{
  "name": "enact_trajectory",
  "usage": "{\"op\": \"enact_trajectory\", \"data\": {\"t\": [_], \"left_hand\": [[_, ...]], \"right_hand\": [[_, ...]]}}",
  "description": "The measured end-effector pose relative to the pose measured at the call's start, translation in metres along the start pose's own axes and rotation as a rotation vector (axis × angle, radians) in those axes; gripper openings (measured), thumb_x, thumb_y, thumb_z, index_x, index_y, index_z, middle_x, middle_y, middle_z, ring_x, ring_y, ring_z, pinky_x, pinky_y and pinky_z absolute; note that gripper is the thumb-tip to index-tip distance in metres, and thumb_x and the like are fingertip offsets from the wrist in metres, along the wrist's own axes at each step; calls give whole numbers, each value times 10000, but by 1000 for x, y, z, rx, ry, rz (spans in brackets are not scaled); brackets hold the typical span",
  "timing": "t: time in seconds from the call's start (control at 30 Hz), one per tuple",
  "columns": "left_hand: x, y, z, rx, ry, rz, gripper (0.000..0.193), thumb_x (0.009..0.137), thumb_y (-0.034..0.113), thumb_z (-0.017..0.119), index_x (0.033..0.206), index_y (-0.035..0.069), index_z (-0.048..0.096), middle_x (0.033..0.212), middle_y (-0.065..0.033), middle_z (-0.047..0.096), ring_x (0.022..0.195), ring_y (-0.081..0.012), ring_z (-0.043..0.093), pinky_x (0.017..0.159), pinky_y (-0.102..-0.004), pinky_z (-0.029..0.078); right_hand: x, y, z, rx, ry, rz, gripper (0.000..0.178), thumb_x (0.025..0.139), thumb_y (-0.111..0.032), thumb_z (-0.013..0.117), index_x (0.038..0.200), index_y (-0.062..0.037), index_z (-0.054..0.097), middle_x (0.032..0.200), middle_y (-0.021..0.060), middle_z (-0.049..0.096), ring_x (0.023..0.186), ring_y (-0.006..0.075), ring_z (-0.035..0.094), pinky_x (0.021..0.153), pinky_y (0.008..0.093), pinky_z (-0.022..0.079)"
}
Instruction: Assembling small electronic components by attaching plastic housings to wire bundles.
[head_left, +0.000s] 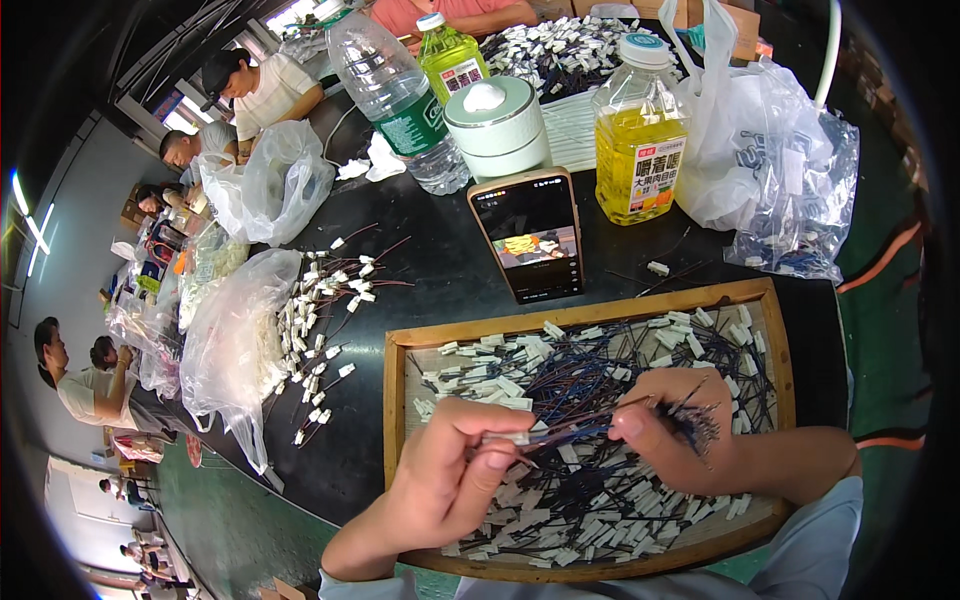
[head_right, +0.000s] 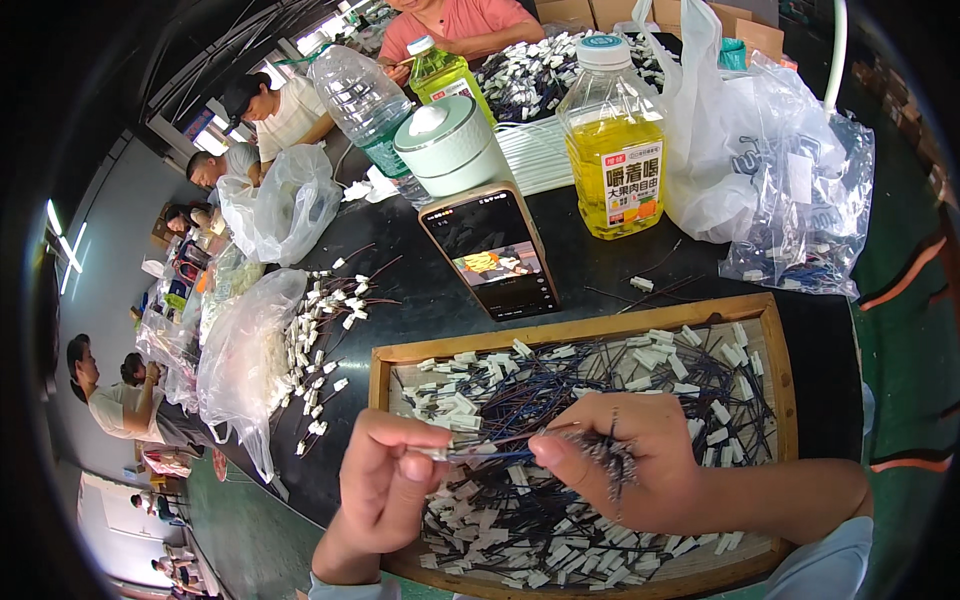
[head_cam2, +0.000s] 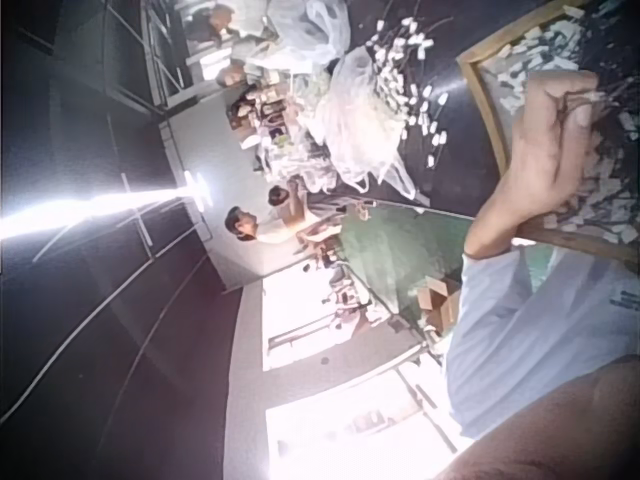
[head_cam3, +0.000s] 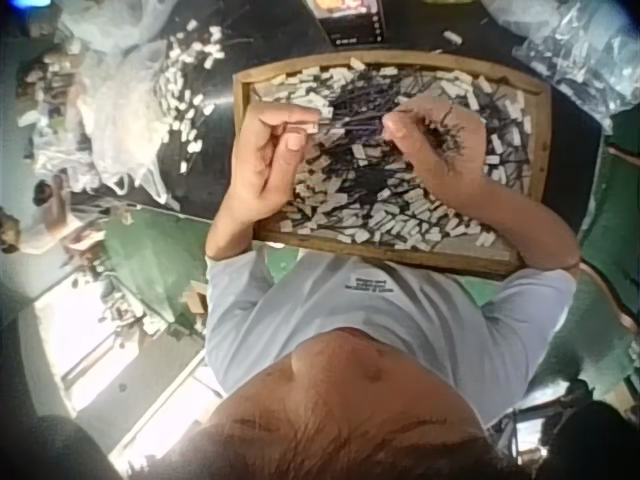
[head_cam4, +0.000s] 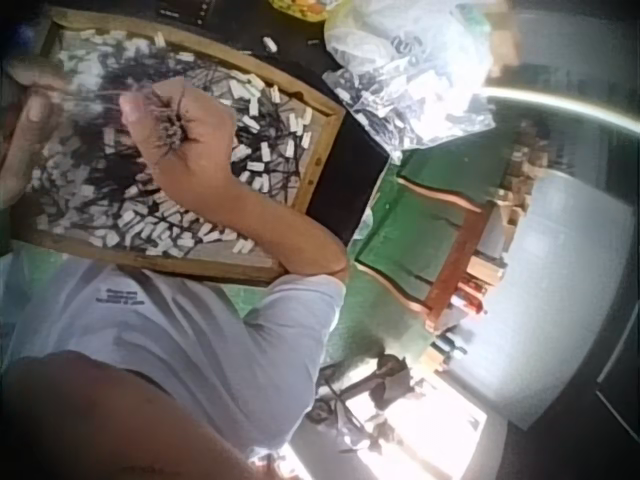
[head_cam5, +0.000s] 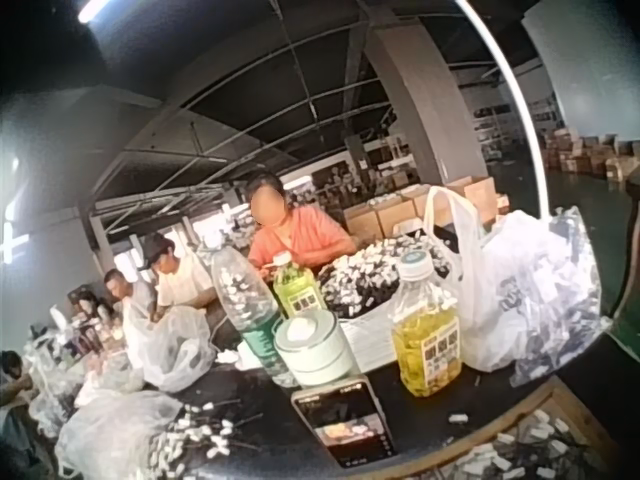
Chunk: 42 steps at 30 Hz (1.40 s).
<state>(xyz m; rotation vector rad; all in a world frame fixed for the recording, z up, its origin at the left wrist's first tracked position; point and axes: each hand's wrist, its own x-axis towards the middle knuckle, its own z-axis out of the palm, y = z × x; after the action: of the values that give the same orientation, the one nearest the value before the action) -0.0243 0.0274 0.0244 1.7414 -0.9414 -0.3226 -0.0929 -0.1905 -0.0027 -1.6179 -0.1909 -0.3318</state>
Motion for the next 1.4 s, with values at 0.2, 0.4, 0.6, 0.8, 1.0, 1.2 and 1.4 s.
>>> {"op": "enact_trajectory", "data": {"t": [0.2, 0.4, 0.6, 0.8, 1.0, 1.2, 1.4], "left_hand": [[6, -8, -17, -392, 174, -279, 592, 905, 511, 415, 1081, -46, 512, 598, 31, 346, 500, -39, 267, 455, -203, 215], [14, -24, -22, -952, 110, -351, 265, 899, 277, 382, 886, 31, 481, 643, 7, 342, 498, -69, 260, 440, -207, 225], [22, -10, -6, -1049, 319, -277, 172, 978, 212, 341, 970, 74, 443, 764, -42, 413, 548, -104, 357, 453, -221, 300], [18, -20, -11, -1049, 80, -286, 251, 1019, 289, 260, 1070, 117, 436, 585, -23, 411, 394, -68, 306, 350, -189, 225], [12, -11, -3, -936, 112, -275, 301, 1006, 356, 298, 1061, 94, 436, 649, 6, 363, 436, -57, 275, 376, -206, 235], [13, -12, -1, -753, 106, -221, 399, 999, 334, 342, 1225, 13, 414, 791, -10, 400, 529, -67, 328, 477, -213, 294], [7, -5, 4, -480, -49, -154, 427, 998, 256, 365, 1317, -22, 423, 840, -29, 470, 637, -81, 408, 593, -209, 358]], "right_hand": [[2, 1, -6, -106, -157, 106, 165, 818, -166, 705, 777, -21, 639, 621, 41, 614, 506, 61, 530, 464, 222, 393], [5, -4, 0, -128, -89, 219, 214, 830, -195, 689, 836, -25, 560, 611, 21, 564, 506, 44, 464, 467, 220, 369], [-3, 6, 2, 1, -34, 216, 165, 920, -165, 541, 958, -10, 500, 663, 42, 541, 582, 62, 461, 553, 241, 388], [-3, 5, 1, 16, -30, 155, 186, 940, -181, 510, 984, 0, 511, 687, 70, 555, 609, 67, 479, 559, 240, 397], [-4, 9, 3, -81, -94, -87, 160, 888, -103, 580, 997, 2, 529, 740, 74, 600, 621, 110, 585, 566, 239, 447], [0, 7, 3, -126, -159, -93, 143, 826, -67, 647, 928, -1, 573, 753, 83, 619, 595, 170, 606, 549, 252, 469], [-4, 4, 5, -53, -75, -98, 156, 773, -56, 694, 893, -20, 602, 763, 78, 637, 594, 172, 615, 517, 250, 465]]}}
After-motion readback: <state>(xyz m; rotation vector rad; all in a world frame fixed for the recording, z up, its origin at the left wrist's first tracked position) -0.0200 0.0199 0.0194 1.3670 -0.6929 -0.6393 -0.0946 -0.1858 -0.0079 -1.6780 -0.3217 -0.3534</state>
